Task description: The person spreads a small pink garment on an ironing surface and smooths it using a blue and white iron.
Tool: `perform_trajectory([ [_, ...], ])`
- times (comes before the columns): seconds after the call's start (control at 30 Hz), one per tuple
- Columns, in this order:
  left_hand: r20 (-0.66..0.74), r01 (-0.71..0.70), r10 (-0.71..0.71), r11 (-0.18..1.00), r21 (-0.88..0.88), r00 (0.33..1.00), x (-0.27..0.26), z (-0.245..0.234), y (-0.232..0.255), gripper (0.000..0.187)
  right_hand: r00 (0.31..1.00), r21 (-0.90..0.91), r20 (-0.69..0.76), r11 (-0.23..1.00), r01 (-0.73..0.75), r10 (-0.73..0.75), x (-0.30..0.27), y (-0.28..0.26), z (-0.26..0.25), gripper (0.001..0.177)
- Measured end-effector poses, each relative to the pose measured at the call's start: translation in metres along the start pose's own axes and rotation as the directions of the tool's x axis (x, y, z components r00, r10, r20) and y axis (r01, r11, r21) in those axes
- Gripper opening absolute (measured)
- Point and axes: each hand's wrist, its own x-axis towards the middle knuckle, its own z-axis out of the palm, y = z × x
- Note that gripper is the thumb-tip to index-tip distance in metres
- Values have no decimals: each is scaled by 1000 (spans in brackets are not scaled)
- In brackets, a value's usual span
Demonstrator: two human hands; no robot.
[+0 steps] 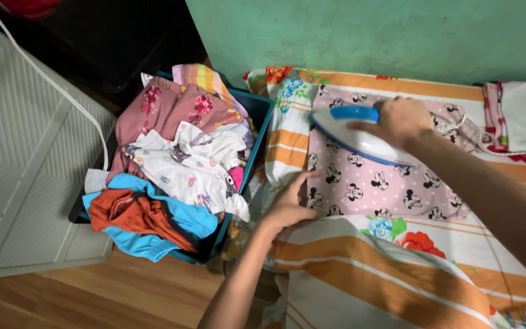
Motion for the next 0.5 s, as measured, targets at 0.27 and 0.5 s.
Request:
perform_trajectory([
  [0.27,-5,-61,62,995,81,998,-1,1,-1,89,989,108,-95,988,-107,118,13,-15,2,88],
  [0.5,-2,157,-158,986,-48,987,-3,3,8,90,997,-30,-59,999,38,-40,-4,9,4,86],
])
